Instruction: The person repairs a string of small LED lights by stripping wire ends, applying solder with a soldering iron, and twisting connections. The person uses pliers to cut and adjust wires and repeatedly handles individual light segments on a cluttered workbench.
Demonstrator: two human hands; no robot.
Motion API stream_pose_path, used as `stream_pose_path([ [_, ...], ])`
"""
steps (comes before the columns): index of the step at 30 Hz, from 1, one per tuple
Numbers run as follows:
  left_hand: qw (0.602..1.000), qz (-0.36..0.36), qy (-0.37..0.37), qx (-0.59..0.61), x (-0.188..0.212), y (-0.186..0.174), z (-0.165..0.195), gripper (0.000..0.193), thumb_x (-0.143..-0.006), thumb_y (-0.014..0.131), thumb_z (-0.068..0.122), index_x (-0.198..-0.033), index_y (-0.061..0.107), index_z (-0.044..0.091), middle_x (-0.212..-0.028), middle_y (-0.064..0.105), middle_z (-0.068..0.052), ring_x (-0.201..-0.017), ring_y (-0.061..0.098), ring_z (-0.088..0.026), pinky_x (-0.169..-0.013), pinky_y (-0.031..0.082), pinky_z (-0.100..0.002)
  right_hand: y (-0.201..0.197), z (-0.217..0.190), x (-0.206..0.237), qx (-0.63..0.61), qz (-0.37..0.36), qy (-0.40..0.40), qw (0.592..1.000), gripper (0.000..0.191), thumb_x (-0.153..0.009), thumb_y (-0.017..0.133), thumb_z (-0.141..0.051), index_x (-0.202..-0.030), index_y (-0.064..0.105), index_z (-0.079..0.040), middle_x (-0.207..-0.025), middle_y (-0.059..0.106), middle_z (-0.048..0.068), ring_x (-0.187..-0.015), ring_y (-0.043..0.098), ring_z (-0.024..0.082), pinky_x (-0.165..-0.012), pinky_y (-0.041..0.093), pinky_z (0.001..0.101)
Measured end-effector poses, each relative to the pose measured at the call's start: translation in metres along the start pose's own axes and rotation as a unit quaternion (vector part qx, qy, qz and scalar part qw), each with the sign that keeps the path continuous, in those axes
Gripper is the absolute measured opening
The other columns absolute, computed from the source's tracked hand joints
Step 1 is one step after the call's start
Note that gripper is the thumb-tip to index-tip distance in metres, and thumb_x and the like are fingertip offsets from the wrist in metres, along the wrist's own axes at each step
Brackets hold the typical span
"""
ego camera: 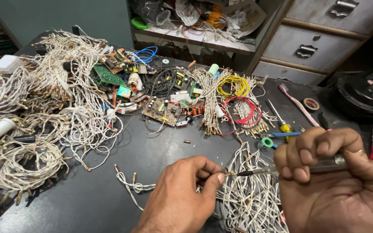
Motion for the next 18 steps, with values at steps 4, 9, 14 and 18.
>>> stream_pose_path([
  [4, 1.0, -0.002, 0.004, -0.023, 0.0013, -0.0047, 0.0017, 0.025, -0.084, 0.07, 0.027, -0.102, 0.078, 0.012, -0.085, 0.079, -0.006, -0.08, 0.077, -0.017, -0.08, 0.059, -0.032, 0.0045, 0.0014, 0.0018, -0.007, -0.001, -0.018, 1.0, 0.035, -0.111, 0.041, -0.026, -0.09, 0.052, 0.0, -0.079, 0.049, 0.013, -0.062, 0.04, 0.018, -0.066, 0.034, 0.0364],
  [9, 0.999, -0.012, -0.026, -0.031, 0.0031, -0.0064, -0.0018, 0.026, -0.087, 0.072, 0.032, -0.103, 0.077, 0.012, -0.086, 0.078, -0.007, -0.082, 0.077, -0.017, -0.082, 0.059, -0.033, 0.0065, 0.0024, 0.0031, -0.008, -0.011, -0.024, 1.0, 0.036, -0.113, 0.04, -0.026, -0.091, 0.052, 0.0, -0.08, 0.049, 0.013, -0.063, 0.041, 0.017, -0.067, 0.034, 0.0365],
  [14, 0.999, -0.012, -0.026, -0.025, 0.0035, -0.0062, 0.0003, 0.027, -0.086, 0.073, 0.031, -0.103, 0.076, 0.011, -0.085, 0.078, -0.007, -0.082, 0.077, -0.017, -0.082, 0.06, -0.033, 0.0098, 0.0045, 0.0038, -0.007, -0.037, -0.018, 0.999, 0.035, -0.113, 0.04, -0.024, -0.093, 0.052, 0.001, -0.082, 0.051, 0.014, -0.065, 0.044, 0.019, -0.069, 0.037, 0.0373],
  [18, 0.999, -0.005, -0.024, -0.023, 0.0035, -0.0051, 0.0007, 0.027, -0.085, 0.073, 0.031, -0.103, 0.077, 0.011, -0.084, 0.078, -0.007, -0.081, 0.078, -0.017, -0.081, 0.06, -0.033, 0.0085, 0.0065, 0.0035, 0.012, -0.034, -0.022, 0.999, 0.038, -0.117, 0.039, -0.027, -0.094, 0.052, 0.0, -0.082, 0.052, 0.013, -0.066, 0.045, 0.018, -0.069, 0.037, 0.0361],
])
Point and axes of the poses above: each hand's wrist, its own x-axis away from the middle knuckle, its own y-axis out of the palm, z = x × y, the point moved 10 cm from there along -x, towards the middle knuckle
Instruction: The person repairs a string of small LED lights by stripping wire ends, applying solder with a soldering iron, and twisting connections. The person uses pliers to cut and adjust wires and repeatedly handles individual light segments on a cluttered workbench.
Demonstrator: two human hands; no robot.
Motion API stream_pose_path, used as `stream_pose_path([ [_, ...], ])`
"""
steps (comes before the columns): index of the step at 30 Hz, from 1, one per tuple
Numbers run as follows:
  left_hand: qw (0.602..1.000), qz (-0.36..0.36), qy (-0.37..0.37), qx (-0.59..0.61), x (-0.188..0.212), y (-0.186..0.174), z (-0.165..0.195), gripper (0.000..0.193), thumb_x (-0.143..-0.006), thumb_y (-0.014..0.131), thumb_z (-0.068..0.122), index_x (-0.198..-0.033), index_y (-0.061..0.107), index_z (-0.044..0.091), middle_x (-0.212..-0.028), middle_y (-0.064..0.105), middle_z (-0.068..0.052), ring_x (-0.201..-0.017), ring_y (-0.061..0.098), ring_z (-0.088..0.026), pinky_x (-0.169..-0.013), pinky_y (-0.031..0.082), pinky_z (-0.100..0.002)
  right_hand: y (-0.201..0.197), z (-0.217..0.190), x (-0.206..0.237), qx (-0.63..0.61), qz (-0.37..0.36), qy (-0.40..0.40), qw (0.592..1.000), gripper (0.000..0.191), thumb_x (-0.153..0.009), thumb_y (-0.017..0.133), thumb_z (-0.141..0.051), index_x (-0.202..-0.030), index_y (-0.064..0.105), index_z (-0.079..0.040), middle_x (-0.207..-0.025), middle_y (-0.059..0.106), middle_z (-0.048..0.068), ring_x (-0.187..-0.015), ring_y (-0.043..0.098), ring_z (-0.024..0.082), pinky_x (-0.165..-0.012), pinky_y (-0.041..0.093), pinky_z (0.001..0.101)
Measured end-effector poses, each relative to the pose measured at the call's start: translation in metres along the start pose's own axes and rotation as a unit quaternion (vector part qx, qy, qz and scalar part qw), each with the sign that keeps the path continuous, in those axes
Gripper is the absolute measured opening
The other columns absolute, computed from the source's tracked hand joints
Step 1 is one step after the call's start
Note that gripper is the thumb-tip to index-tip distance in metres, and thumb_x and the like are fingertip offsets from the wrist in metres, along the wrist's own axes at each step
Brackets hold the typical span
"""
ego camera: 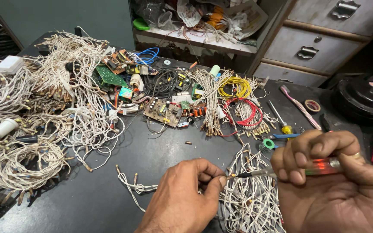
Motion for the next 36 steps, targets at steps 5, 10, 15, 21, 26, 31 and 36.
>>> stream_pose_path([
  [5, 1.0, -0.005, -0.007, -0.001, 0.0, 0.001, -0.001, 0.026, -0.086, 0.073, 0.031, -0.102, 0.077, 0.011, -0.084, 0.079, -0.008, -0.082, 0.078, -0.018, -0.082, 0.059, -0.033, 0.003, 0.001, -0.001, -0.011, -0.009, -0.005, 1.0, 0.042, -0.122, 0.041, -0.03, -0.095, 0.052, 0.0, -0.084, 0.054, 0.014, -0.067, 0.047, 0.018, -0.068, 0.038, 0.0352],
  [10, 1.0, -0.008, -0.007, -0.004, 0.001, 0.001, 0.0, 0.025, -0.086, 0.073, 0.03, -0.101, 0.077, 0.011, -0.085, 0.079, -0.008, -0.083, 0.078, -0.018, -0.083, 0.059, -0.033, 0.004, 0.001, -0.001, -0.008, -0.013, -0.005, 1.0, 0.042, -0.122, 0.041, -0.03, -0.095, 0.052, 0.0, -0.084, 0.054, 0.014, -0.069, 0.048, 0.019, -0.068, 0.038, 0.0353],
  [15, 1.0, -0.006, -0.007, -0.006, 0.0, 0.002, -0.003, 0.025, -0.086, 0.073, 0.03, -0.101, 0.077, 0.011, -0.085, 0.079, -0.008, -0.083, 0.078, -0.019, -0.084, 0.059, -0.033, 0.002, 0.0, -0.001, -0.003, 0.001, 0.0, 1.0, 0.041, -0.12, 0.039, -0.029, -0.094, 0.052, 0.0, -0.082, 0.053, 0.014, -0.068, 0.047, 0.018, -0.068, 0.038, 0.0359],
  [21, 1.0, -0.008, 0.005, -0.007, -0.003, 0.003, -0.003, 0.023, -0.087, 0.072, 0.029, -0.101, 0.079, 0.012, -0.087, 0.079, -0.007, -0.084, 0.078, -0.018, -0.085, 0.059, -0.033, 0.001, -0.005, -0.001, 0.006, 0.018, 0.002, 1.0, 0.032, -0.111, 0.039, -0.024, -0.094, 0.052, 0.0, -0.081, 0.051, 0.013, -0.067, 0.047, 0.019, -0.069, 0.038, 0.039],
  [26, 1.0, -0.007, -0.021, -0.012, -0.001, 0.001, -0.004, 0.025, -0.086, 0.073, 0.031, -0.102, 0.078, 0.013, -0.085, 0.078, -0.007, -0.083, 0.077, -0.018, -0.085, 0.059, -0.032, 0.001, -0.008, -0.003, 0.016, 0.03, 0.012, 0.999, 0.033, -0.113, 0.041, -0.026, -0.093, 0.052, -0.001, -0.083, 0.053, 0.015, -0.065, 0.047, 0.019, -0.073, 0.039, 0.0432],
  [31, 1.0, -0.008, -0.007, -0.015, -0.001, 0.002, 0.0, 0.025, -0.086, 0.072, 0.031, -0.101, 0.078, 0.012, -0.086, 0.079, -0.007, -0.085, 0.078, -0.018, -0.086, 0.059, -0.033, 0.004, -0.007, -0.001, 0.005, 0.022, 0.004, 1.0, 0.036, -0.115, 0.042, -0.027, -0.094, 0.052, 0.0, -0.082, 0.051, 0.014, -0.066, 0.046, 0.019, -0.074, 0.039, 0.0427],
  [36, 1.0, -0.004, 0.026, -0.01, -0.003, 0.005, 0.001, 0.023, -0.087, 0.072, 0.029, -0.1, 0.079, 0.012, -0.089, 0.08, -0.008, -0.086, 0.079, -0.019, -0.087, 0.059, -0.034, 0.003, -0.006, 0.002, 0.006, 0.017, -0.009, 1.0, 0.034, -0.113, 0.04, -0.025, -0.095, 0.052, 0.001, -0.08, 0.049, 0.014, -0.065, 0.044, 0.018, -0.068, 0.038, 0.0382],
])
Point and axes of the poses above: each hand's wrist, its own x-axis away from the middle knuckle, its own y-axis out of the palm, z = x × y, the point moved 10 cm from there along -x, towards the middle knuckle
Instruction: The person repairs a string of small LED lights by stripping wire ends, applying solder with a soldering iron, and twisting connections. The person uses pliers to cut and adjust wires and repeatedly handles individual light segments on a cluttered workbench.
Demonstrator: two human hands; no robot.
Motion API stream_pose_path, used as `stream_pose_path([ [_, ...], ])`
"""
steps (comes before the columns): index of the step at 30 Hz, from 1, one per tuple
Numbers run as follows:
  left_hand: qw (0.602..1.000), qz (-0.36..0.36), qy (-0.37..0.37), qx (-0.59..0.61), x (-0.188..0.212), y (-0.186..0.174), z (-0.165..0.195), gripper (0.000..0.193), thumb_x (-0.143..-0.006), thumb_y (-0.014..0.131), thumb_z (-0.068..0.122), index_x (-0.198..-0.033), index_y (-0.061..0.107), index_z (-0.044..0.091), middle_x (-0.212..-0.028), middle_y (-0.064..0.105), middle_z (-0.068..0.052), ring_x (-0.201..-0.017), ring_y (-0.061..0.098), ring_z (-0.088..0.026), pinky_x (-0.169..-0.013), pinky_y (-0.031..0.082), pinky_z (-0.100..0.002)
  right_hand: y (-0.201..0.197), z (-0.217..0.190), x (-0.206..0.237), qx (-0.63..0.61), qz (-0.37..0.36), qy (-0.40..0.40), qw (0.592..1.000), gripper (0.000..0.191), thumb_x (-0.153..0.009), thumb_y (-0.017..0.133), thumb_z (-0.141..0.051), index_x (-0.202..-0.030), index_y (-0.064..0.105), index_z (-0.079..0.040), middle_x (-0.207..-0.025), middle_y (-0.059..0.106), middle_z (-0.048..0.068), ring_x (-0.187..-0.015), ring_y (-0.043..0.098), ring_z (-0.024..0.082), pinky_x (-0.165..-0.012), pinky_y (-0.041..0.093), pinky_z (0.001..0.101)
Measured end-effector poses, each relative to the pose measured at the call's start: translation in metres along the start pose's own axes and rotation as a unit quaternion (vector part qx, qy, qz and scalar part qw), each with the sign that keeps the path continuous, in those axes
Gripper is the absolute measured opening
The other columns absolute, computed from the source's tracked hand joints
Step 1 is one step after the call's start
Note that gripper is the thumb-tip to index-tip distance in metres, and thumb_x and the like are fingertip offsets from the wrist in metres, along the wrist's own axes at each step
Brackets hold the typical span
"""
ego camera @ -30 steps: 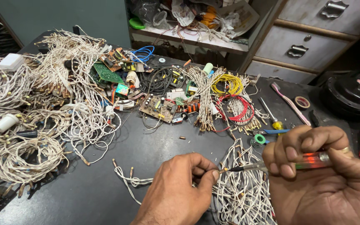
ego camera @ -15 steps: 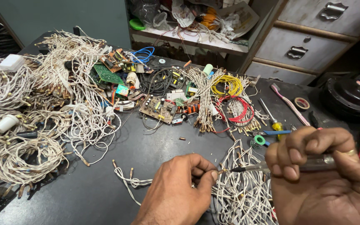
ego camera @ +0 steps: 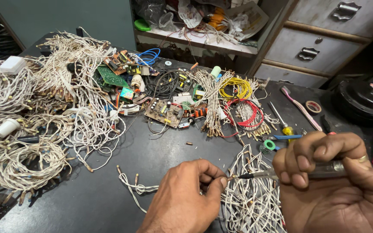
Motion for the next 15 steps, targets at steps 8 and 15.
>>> stream_pose_path([
  [8, 1.0, 0.01, -0.001, -0.009, -0.0011, 0.0006, -0.0028, 0.024, -0.081, 0.071, 0.024, -0.101, 0.078, 0.012, -0.087, 0.079, -0.008, -0.085, 0.079, -0.021, -0.086, 0.059, -0.034, -0.0044, 0.0015, 0.0013, -0.012, -0.014, -0.001, 1.0, 0.037, -0.116, 0.043, -0.026, -0.094, 0.052, 0.002, -0.082, 0.05, 0.015, -0.067, 0.044, 0.019, -0.069, 0.038, 0.0383],
  [15, 0.999, 0.018, 0.023, -0.015, -0.0005, 0.0023, -0.0006, 0.02, -0.082, 0.072, 0.021, -0.099, 0.078, 0.012, -0.088, 0.079, -0.01, -0.086, 0.079, -0.022, -0.084, 0.06, -0.035, -0.0022, 0.0019, 0.0019, -0.005, -0.036, 0.011, 0.999, 0.036, -0.115, 0.047, -0.024, -0.091, 0.054, 0.003, -0.083, 0.051, 0.016, -0.07, 0.045, 0.02, -0.072, 0.038, 0.0399],
])
Point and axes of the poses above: each hand's wrist, its own x-axis away from the middle knuckle, its own y-axis out of the palm, z = x × y, the point moved 10 cm from there along -x, towards the middle knuckle
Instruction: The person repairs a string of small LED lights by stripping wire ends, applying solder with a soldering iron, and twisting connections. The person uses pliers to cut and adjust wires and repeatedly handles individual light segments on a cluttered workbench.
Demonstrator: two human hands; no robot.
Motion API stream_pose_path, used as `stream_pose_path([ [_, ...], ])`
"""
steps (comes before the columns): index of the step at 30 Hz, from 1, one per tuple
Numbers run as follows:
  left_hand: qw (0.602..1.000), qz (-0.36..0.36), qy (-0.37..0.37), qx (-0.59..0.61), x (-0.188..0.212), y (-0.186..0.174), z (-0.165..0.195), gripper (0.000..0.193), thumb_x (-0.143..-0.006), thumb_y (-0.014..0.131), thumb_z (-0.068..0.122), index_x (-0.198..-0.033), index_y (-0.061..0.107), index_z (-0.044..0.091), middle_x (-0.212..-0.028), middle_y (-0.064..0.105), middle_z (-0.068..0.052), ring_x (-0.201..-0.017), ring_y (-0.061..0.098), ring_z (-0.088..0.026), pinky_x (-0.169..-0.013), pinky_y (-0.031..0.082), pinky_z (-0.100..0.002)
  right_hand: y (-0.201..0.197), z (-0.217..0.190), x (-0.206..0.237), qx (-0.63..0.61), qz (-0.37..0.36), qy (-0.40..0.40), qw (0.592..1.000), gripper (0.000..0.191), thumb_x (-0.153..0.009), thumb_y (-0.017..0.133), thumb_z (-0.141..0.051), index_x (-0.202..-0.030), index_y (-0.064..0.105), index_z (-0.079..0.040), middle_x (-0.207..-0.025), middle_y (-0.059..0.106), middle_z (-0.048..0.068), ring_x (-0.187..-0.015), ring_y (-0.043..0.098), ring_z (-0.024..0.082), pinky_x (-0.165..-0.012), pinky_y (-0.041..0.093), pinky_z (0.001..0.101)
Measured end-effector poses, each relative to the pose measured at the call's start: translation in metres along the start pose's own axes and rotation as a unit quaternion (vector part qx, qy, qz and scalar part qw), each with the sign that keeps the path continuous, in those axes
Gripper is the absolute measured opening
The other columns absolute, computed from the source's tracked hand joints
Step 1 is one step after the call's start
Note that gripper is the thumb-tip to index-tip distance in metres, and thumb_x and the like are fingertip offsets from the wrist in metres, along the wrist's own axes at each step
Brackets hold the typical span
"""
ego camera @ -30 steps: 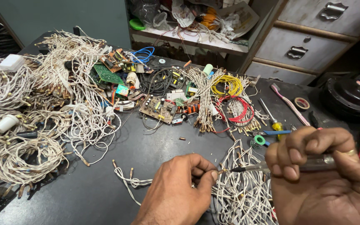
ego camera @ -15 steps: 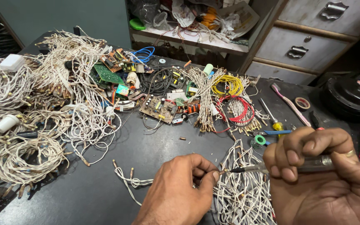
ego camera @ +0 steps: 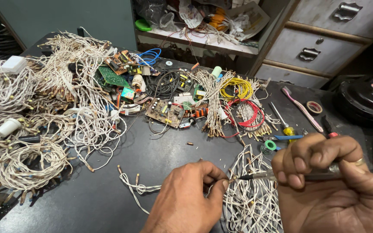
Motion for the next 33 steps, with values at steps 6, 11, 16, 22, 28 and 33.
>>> stream_pose_path([
  [6, 1.0, -0.019, 0.016, 0.002, 0.003, 0.01, 0.003, 0.016, -0.082, 0.072, 0.02, -0.094, 0.079, 0.013, -0.088, 0.08, -0.01, -0.085, 0.079, -0.022, -0.084, 0.059, -0.035, -0.002, -0.001, 0.0, 0.018, -0.017, 0.014, 1.0, 0.033, -0.11, 0.048, -0.024, -0.089, 0.054, 0.001, -0.085, 0.052, 0.016, -0.072, 0.046, 0.02, -0.077, 0.039, 0.0417],
  [11, 1.0, 0.004, -0.023, -0.006, 0.001, -0.001, -0.003, 0.019, -0.082, 0.073, 0.024, -0.097, 0.078, 0.013, -0.086, 0.079, -0.009, -0.083, 0.079, -0.021, -0.083, 0.06, -0.034, -0.002, -0.006, -0.003, -0.021, -0.044, -0.003, 0.999, 0.034, -0.114, 0.045, -0.023, -0.091, 0.054, 0.001, -0.08, 0.051, 0.014, -0.069, 0.046, 0.019, -0.071, 0.038, 0.0394],
  [16, 1.0, 0.007, -0.015, -0.002, 0.001, -0.003, 0.001, 0.021, -0.081, 0.071, 0.022, -0.098, 0.078, 0.012, -0.085, 0.079, -0.01, -0.083, 0.079, -0.022, -0.084, 0.06, -0.034, -0.005, -0.004, 0.0, -0.019, -0.03, 0.006, 0.999, 0.036, -0.114, 0.046, -0.024, -0.091, 0.054, 0.003, -0.081, 0.051, 0.017, -0.067, 0.046, 0.019, -0.071, 0.038, 0.0393],
  [22, 1.0, 0.005, -0.018, 0.001, 0.001, -0.004, 0.002, 0.022, -0.081, 0.07, 0.022, -0.099, 0.079, 0.013, -0.086, 0.08, -0.01, -0.084, 0.079, -0.022, -0.084, 0.059, -0.034, 0.002, -0.003, -0.003, -0.013, -0.056, 0.024, 0.998, 0.034, -0.111, 0.049, -0.023, -0.091, 0.055, 0.004, -0.082, 0.053, 0.019, -0.069, 0.046, 0.02, -0.073, 0.038, 0.0396],
  [28, 1.0, 0.003, -0.026, -0.006, 0.002, -0.005, 0.003, 0.022, -0.081, 0.07, 0.023, -0.099, 0.079, 0.013, -0.087, 0.079, -0.01, -0.085, 0.078, -0.023, -0.085, 0.058, -0.035, 0.002, 0.002, 0.0, -0.023, -0.041, 0.009, 0.999, 0.039, -0.119, 0.044, -0.024, -0.093, 0.054, 0.004, -0.081, 0.053, 0.018, -0.069, 0.045, 0.019, -0.073, 0.038, 0.0384],
  [33, 1.0, 0.0, -0.02, -0.001, 0.001, -0.004, 0.003, 0.022, -0.081, 0.071, 0.023, -0.099, 0.078, 0.012, -0.087, 0.079, -0.01, -0.086, 0.079, -0.022, -0.086, 0.059, -0.034, 0.002, 0.004, -0.001, -0.014, -0.047, -0.004, 0.999, 0.042, -0.121, 0.043, -0.028, -0.095, 0.055, 0.003, -0.084, 0.055, 0.018, -0.068, 0.046, 0.018, -0.071, 0.039, 0.0378],
])
Point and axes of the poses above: each hand's wrist, its own x-axis away from the middle knuckle, its own y-axis out of the palm, z = x × y, the point moved 10 cm from there along -x, towards the middle knuckle
